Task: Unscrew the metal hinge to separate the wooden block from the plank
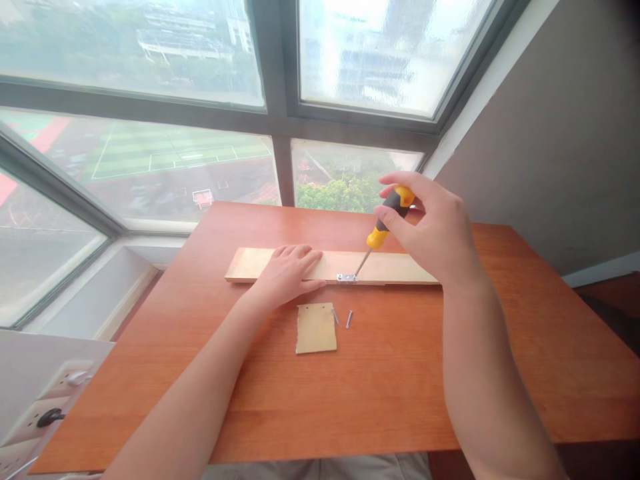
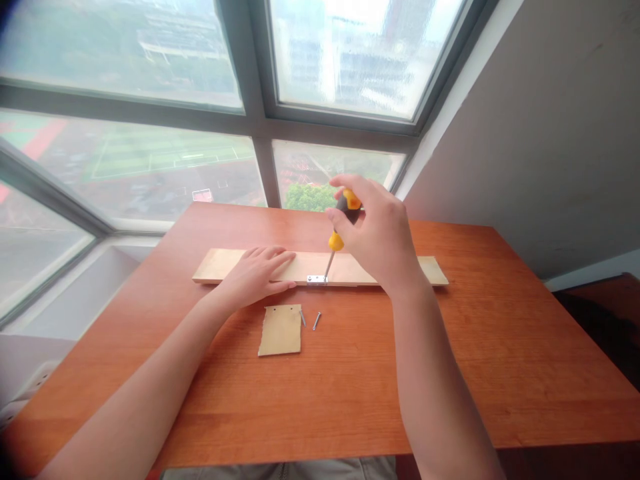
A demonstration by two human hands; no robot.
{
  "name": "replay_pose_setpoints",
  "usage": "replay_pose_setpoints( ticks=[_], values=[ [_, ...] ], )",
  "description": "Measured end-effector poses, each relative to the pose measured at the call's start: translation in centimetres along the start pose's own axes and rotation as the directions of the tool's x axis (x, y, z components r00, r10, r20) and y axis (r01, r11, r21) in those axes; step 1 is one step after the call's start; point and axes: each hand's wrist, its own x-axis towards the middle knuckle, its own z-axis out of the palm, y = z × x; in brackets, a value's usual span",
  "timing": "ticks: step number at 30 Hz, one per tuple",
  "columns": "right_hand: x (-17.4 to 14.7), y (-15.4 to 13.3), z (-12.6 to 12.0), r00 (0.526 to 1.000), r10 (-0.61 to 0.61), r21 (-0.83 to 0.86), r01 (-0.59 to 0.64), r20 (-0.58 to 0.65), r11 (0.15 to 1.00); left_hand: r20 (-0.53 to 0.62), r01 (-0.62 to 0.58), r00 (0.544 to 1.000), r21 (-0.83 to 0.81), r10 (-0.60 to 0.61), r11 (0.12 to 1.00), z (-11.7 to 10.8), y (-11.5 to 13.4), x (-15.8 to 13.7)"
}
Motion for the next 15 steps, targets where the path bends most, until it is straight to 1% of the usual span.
replay_pose_setpoints(
  ticks=[2,4,5,6,9,11,12,13,15],
  values=[
    [-0.11,0.05,-0.08,0.998,0.018,0.18,-0.03,0.068,0.983,0.003,0.002,1.0,-0.003,-0.002,1.0,0.01,0.0,0.0],
    [-0.18,0.07,-0.06,0.994,0.021,0.279,-0.05,0.106,0.959,0.004,0.005,1.0,-0.005,-0.005,1.0,0.02,-0.02,0.0],
    [-0.16,0.09,-0.01,0.994,0.019,0.276,-0.048,0.109,0.96,0.004,0.007,1.0,-0.007,-0.007,1.0,0.01,-0.03,0.0],
    [-0.12,0.13,0.06,0.995,0.016,0.237,-0.041,0.103,0.971,0.005,0.008,1.0,-0.008,-0.008,1.0,0.0,-0.03,0.0],
    [0.11,0.34,0.29,0.999,0.014,0.017,-0.014,0.029,1.0,0.008,0.004,1.0,0.0,-0.004,1.0,-0.08,0.0,0.01],
    [0.22,0.54,0.42,0.999,0.001,-0.076,-0.004,-0.038,0.997,0.012,0.0,1.0,0.011,0.0,1.0,-0.13,0.05,0.01],
    [0.24,0.65,0.49,0.998,0.0,-0.068,-0.004,-0.057,0.998,0.014,-0.001,1.0,0.015,0.001,1.0,-0.14,0.07,0.01],
    [0.24,0.76,0.56,0.998,0.007,-0.021,-0.009,-0.06,1.0,0.015,-0.002,1.0,0.017,0.001,1.0,-0.14,0.07,0.0],
    [0.18,0.96,0.74,0.999,0.04,0.157,-0.037,-0.017,0.987,0.012,-0.002,1.0,0.022,0.002,1.0,-0.1,0.06,-0.02]
  ],
)
